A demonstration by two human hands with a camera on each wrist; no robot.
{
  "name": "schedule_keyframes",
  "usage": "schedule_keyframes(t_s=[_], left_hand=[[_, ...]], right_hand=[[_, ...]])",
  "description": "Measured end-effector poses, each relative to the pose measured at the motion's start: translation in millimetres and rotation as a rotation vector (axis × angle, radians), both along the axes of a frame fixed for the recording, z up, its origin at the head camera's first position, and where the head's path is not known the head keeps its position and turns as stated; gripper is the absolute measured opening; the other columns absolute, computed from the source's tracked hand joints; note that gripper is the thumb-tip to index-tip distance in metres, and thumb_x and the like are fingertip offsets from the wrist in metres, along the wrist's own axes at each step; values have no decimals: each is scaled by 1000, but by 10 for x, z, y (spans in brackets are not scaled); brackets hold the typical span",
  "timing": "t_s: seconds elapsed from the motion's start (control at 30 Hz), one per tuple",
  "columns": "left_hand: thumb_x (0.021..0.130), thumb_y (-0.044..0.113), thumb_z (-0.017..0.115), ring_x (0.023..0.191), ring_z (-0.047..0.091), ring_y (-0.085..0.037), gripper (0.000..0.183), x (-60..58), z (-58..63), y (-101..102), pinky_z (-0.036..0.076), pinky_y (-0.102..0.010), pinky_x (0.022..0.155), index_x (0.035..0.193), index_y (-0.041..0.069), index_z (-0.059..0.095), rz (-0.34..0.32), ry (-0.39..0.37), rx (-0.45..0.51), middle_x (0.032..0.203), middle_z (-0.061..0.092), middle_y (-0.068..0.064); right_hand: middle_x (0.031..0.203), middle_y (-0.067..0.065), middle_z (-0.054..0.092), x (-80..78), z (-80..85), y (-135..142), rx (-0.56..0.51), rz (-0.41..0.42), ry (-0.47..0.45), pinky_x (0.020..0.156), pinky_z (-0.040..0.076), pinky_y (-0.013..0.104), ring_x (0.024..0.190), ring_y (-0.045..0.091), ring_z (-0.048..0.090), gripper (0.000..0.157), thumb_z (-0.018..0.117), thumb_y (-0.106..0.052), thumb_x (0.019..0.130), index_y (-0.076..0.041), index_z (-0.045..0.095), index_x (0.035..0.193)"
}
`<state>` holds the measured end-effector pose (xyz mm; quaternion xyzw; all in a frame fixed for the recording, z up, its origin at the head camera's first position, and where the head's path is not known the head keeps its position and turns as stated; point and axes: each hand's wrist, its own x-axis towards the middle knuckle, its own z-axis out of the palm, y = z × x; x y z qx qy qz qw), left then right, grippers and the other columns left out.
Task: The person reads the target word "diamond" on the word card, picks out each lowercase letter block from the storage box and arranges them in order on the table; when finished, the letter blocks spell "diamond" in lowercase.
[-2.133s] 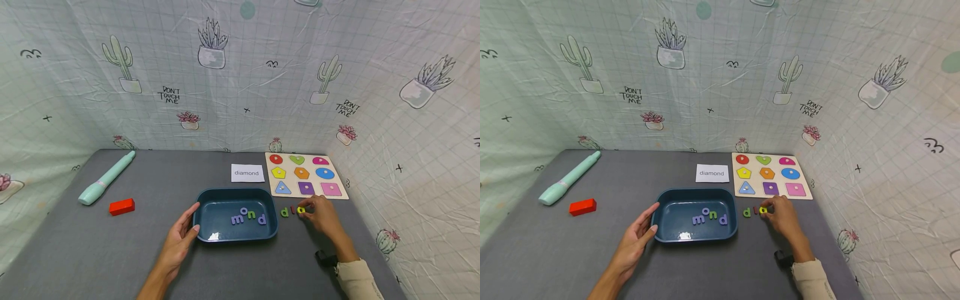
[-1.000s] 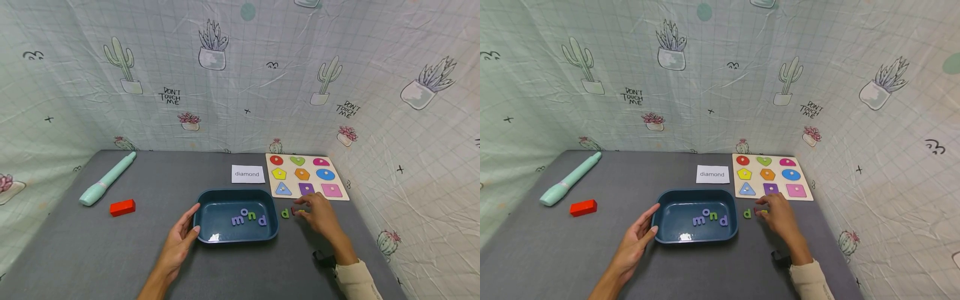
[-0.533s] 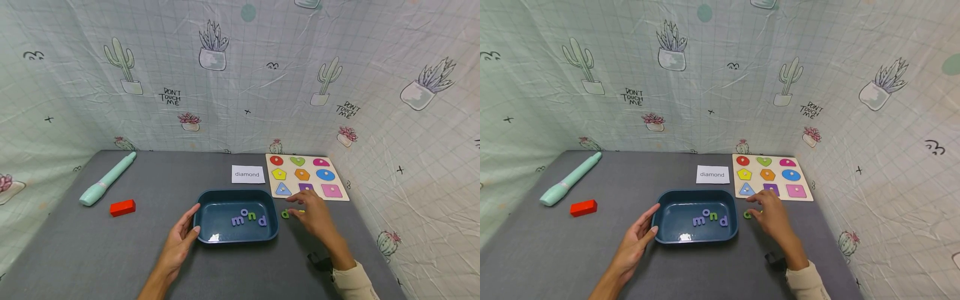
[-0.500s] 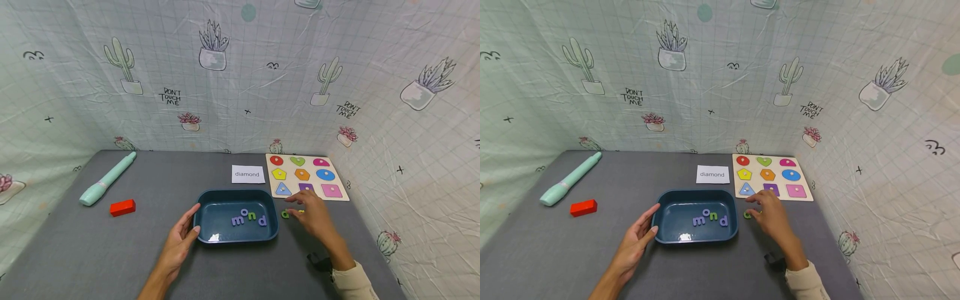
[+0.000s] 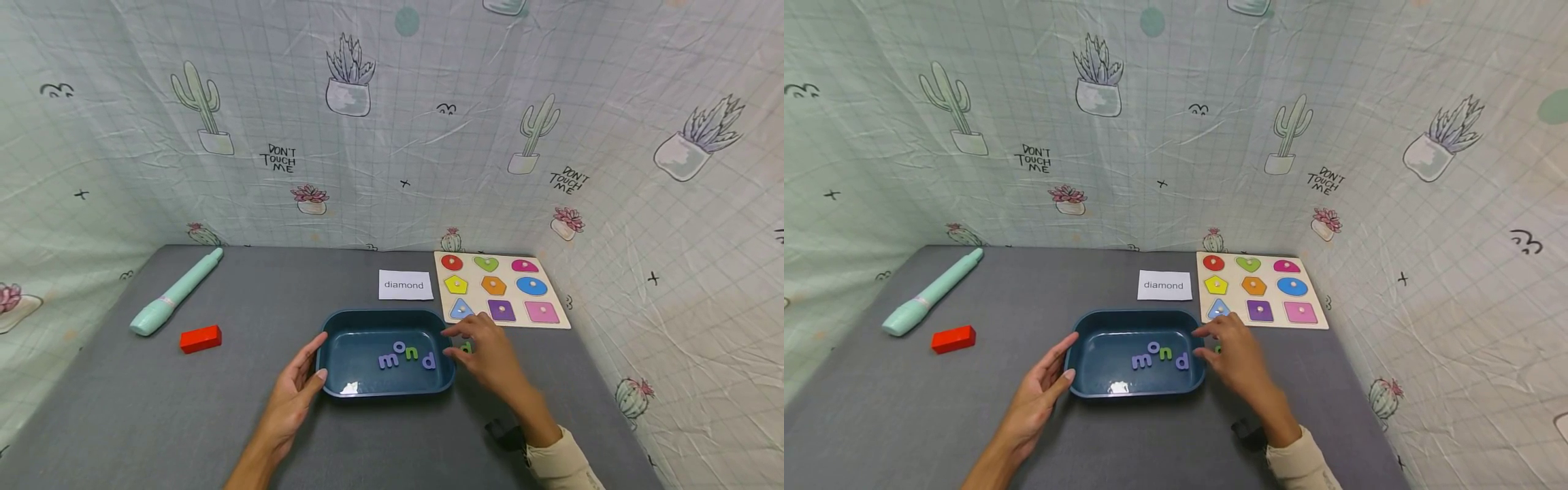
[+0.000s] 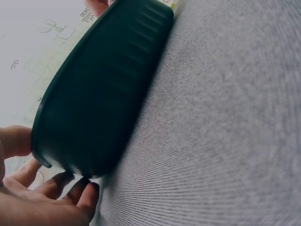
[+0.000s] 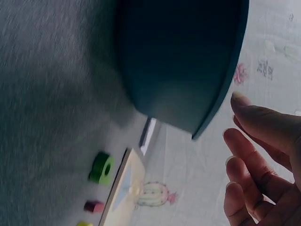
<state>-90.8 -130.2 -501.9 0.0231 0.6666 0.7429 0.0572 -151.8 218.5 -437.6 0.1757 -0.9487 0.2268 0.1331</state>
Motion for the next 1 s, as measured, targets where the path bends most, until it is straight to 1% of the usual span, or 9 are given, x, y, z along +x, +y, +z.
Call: schedule_keyframes(t_s=[0.1,0.23,0.5,0.73,1.0], left_hand=[[109,3,53,167,7,-20,63,4,-3,1,4,-55,134,166,22,35,3,3,1,178,18,4],[109,4,54,167,7,-20,62,6,-3,1,4,-56,134,166,23,36,3,4,4,178,19,4],[109,3,54,167,8,-21,62,4,-6,2,5,-56,135,165,22,36,8,-10,4,178,19,4],[109,2,54,166,9,-19,63,-3,-8,3,5,-54,135,166,22,36,9,-12,7,177,20,5],[108,3,55,166,10,-17,64,-6,-6,-3,6,-53,134,166,22,35,8,-2,-1,177,21,6]], right_hand=[[108,5,76,8,-6,-74,3,14,-9,82,60,39,99,20,64,35,97,-16,76,-15,83,109],[106,5,75,17,-9,-170,-2,27,-27,84,61,40,99,20,62,36,97,-16,76,-15,83,109],[106,3,74,30,-61,-321,-30,65,-73,89,57,42,102,20,60,34,95,-16,79,-15,83,111],[102,3,73,39,-120,-440,-43,107,-72,86,57,38,98,16,58,31,94,-17,80,-15,83,109],[101,1,71,18,-162,-584,-53,160,-70,86,56,36,100,15,58,29,93,-18,81,-16,84,108]])
